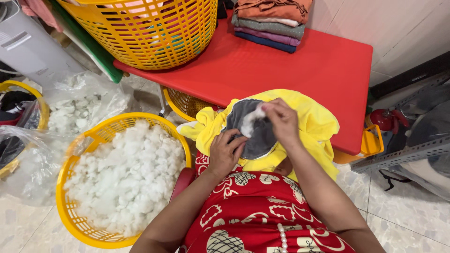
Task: The person repeatedly takes small pieces of white cotton-like material from a yellow basket and inserts them into a gray fabric item held in their lap. The hands pack the material into the opening of the fabric item throughout the clip.
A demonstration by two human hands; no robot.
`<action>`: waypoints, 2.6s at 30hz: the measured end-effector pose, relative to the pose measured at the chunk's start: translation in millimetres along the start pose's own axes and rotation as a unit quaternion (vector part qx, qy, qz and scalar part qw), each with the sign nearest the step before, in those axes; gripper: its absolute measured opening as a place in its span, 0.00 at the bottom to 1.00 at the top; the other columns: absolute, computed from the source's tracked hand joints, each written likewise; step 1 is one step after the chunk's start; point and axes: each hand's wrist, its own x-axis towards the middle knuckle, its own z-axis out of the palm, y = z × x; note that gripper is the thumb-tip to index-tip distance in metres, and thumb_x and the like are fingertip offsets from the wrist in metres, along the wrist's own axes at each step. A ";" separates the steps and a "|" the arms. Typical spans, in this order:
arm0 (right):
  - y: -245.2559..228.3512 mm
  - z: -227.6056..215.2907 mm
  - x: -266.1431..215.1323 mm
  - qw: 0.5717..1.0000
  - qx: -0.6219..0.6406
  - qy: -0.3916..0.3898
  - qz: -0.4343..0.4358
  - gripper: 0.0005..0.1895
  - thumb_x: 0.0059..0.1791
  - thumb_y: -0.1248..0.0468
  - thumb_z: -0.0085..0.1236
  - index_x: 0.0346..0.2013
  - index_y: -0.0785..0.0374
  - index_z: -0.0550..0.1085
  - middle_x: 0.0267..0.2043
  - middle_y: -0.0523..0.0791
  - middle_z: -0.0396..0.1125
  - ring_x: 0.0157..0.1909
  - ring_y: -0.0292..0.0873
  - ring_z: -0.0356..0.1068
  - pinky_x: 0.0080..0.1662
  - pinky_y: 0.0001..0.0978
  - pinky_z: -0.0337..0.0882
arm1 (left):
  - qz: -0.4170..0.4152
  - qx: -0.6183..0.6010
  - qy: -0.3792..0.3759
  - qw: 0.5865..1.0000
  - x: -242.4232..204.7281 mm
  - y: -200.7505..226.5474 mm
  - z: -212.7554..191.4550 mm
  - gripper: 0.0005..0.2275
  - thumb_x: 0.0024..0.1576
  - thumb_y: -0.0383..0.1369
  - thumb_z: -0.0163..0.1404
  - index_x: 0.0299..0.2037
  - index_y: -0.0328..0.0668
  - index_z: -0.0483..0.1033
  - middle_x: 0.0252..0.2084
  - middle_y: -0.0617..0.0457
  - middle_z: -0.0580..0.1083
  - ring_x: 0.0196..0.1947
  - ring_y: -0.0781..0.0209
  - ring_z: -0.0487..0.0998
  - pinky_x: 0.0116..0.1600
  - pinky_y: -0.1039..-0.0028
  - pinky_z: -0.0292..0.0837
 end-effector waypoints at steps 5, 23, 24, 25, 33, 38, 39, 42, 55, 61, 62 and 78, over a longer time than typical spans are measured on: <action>2.4 -7.0 4.2 1.000 -0.010 0.013 0.003 0.08 0.55 0.70 0.55 0.44 0.72 0.80 0.39 0.43 0.72 0.42 0.34 0.70 0.47 0.24 0.69 | -0.030 -0.033 0.004 0.999 -0.1 6.7 -2.5 0.10 0.54 0.29 0.60 0.46 0.49 0.81 0.49 0.55 0.72 0.45 0.56 0.74 0.49 0.65 0.69; -34.7 17.6 -11.0 0.996 -0.059 -0.059 0.023 0.16 0.49 0.70 0.58 0.52 0.62 0.76 0.39 0.38 0.70 0.39 0.29 0.69 0.41 0.21 0.69 | -0.111 -0.023 0.009 0.994 73.6 13.5 -15.5 0.08 0.53 0.37 0.61 0.41 0.49 0.85 0.54 0.53 0.70 0.57 0.53 0.69 0.59 0.62 0.55; -32.3 17.0 -12.2 0.994 -0.090 -0.058 -0.010 0.12 0.51 0.70 0.58 0.49 0.64 0.78 0.37 0.38 0.71 0.38 0.30 0.69 0.41 0.21 0.69 | -0.111 -0.027 0.014 0.993 71.5 13.7 -15.4 0.08 0.53 0.37 0.61 0.40 0.49 0.85 0.53 0.53 0.71 0.56 0.53 0.69 0.60 0.62 0.55; -28.7 15.5 -11.1 0.990 -0.121 -0.056 -0.042 0.09 0.53 0.70 0.57 0.45 0.65 0.80 0.36 0.38 0.72 0.38 0.30 0.70 0.41 0.21 0.69 | -0.110 -0.030 0.019 0.993 69.6 13.5 -16.2 0.08 0.53 0.37 0.61 0.40 0.49 0.85 0.53 0.53 0.71 0.56 0.54 0.70 0.60 0.62 0.54; 0.0 -13.6 3.6 0.996 -0.020 0.065 0.056 0.07 0.54 0.68 0.57 0.43 0.66 0.81 0.38 0.39 0.74 0.31 0.31 0.65 0.34 0.21 0.65 | -0.237 -0.261 0.119 0.928 70.8 -15.8 -30.2 0.06 0.58 0.30 0.58 0.41 0.36 0.82 0.49 0.53 0.68 0.48 0.62 0.73 0.49 0.74 0.74; -14.2 -8.9 0.6 0.992 0.069 0.056 0.088 0.08 0.52 0.69 0.60 0.46 0.65 0.79 0.36 0.42 0.72 0.29 0.31 0.67 0.32 0.21 0.66 | -0.221 -0.433 0.178 0.856 63.0 -33.2 -32.7 0.06 0.64 0.26 0.54 0.45 0.28 0.77 0.52 0.52 0.69 0.46 0.65 0.79 0.52 0.79 0.78; -18.2 -3.3 0.4 0.992 0.086 0.042 0.079 0.09 0.50 0.70 0.60 0.45 0.64 0.78 0.38 0.41 0.72 0.30 0.30 0.68 0.33 0.21 0.67 | -0.254 -0.439 0.143 0.850 62.9 -33.9 -31.4 0.06 0.65 0.26 0.54 0.47 0.28 0.77 0.49 0.48 0.72 0.43 0.64 0.79 0.47 0.79 0.76; -31.5 15.4 0.2 0.990 0.128 0.008 0.062 0.09 0.48 0.71 0.63 0.42 0.62 0.75 0.40 0.43 0.72 0.37 0.32 0.72 0.38 0.23 0.73 | -0.322 -0.459 0.068 0.825 63.0 -29.2 -27.3 0.09 0.64 0.26 0.53 0.52 0.29 0.77 0.44 0.42 0.79 0.37 0.63 0.81 0.37 0.77 0.74; -62.1 32.5 -11.4 0.988 -0.107 -0.094 -0.055 0.17 0.47 0.68 0.65 0.51 0.59 0.78 0.47 0.43 0.74 0.52 0.40 0.73 0.57 0.31 0.71 | -0.323 -0.509 0.050 0.796 50.4 -11.2 -16.3 0.12 0.62 0.24 0.51 0.56 0.31 0.75 0.46 0.51 0.79 0.40 0.68 0.80 0.45 0.79 0.78; -60.2 17.0 -13.0 0.966 -0.188 -0.165 -0.058 0.14 0.44 0.67 0.67 0.45 0.60 0.81 0.43 0.45 0.65 0.44 0.40 0.69 0.48 0.30 0.70 | -0.312 -0.454 0.058 0.832 36.9 -21.8 -18.9 0.08 0.65 0.24 0.52 0.53 0.36 0.79 0.39 0.54 0.75 0.33 0.74 0.71 0.38 0.83 0.68; -58.7 19.1 -13.1 0.951 -0.252 -0.166 -0.074 0.15 0.43 0.66 0.69 0.44 0.60 0.82 0.41 0.46 0.65 0.42 0.42 0.69 0.46 0.32 0.69 | -0.295 -0.438 0.045 0.848 37.3 -19.2 -19.2 0.07 0.66 0.24 0.53 0.52 0.36 0.81 0.39 0.55 0.75 0.34 0.75 0.70 0.38 0.84 0.66; -67.8 -6.1 -7.2 0.993 -0.085 -0.001 -0.078 0.05 0.52 0.70 0.64 0.42 0.66 0.81 0.40 0.42 0.70 0.44 0.35 0.71 0.48 0.25 0.72 | -0.342 -0.268 -0.014 0.901 45.8 15.5 -33.2 0.15 0.56 0.27 0.59 0.54 0.42 0.76 0.39 0.54 0.79 0.36 0.69 0.79 0.41 0.77 0.74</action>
